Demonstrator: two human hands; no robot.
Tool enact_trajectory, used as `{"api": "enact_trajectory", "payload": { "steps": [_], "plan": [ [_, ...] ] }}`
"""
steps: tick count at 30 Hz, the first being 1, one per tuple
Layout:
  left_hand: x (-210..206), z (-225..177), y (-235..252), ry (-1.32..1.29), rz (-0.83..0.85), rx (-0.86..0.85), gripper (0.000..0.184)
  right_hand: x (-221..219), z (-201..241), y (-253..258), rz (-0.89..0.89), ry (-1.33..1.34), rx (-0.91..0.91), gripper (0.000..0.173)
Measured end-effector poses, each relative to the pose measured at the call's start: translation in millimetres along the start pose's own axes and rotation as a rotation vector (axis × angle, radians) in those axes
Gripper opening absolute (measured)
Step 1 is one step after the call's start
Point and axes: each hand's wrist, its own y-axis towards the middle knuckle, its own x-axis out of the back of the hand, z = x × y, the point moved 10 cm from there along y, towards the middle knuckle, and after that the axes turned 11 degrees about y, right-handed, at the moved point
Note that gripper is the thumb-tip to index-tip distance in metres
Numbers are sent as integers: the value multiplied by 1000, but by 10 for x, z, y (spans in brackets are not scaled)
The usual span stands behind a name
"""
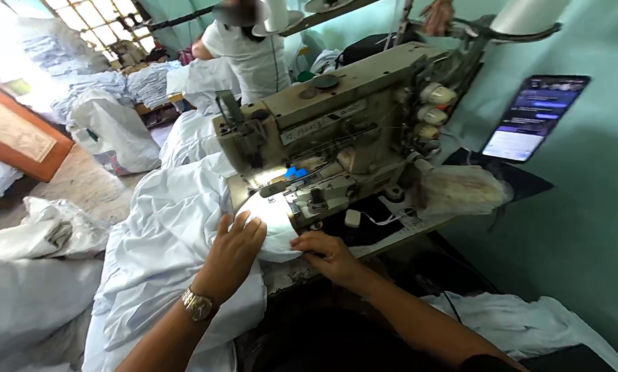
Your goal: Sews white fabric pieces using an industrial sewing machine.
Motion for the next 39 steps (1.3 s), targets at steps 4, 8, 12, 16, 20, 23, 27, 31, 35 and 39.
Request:
{"api": "enact_trajectory", "payload": {
  "steps": [4,8,12,16,20,23,27,31,35,39],
  "plan": [
    [-51,155,153,-65,25,3,26,20,1,178,-9,-39,33,18],
    [-135,286,246,-62,-17,1,26,42,-42,348,-43,-74,68,18],
    [-25,165,198,-180,-48,-41,39,47,-32,308,-50,-147,72,19],
    [-63,136,180,-200,-101,-59,38,42,-11,294,-54,-216,99,19],
    [-133,222,237,-186,-131,-62,36,28,4,369,-61,-269,134,21],
    [-204,313,295,-195,-121,-55,36,20,-18,449,-55,-304,102,22],
    [-232,367,329,-213,-147,-55,37,-4,-12,497,-48,-348,69,22],
    [-287,449,364,-227,-183,-40,39,-34,-39,548,-24,-395,9,22],
    [-272,540,425,-238,-209,-10,32,-65,-83,621,19,-464,-48,23],
    [-300,575,459,-245,-195,14,34,-85,-112,617,69,-469,-75,28]
  ]
}}
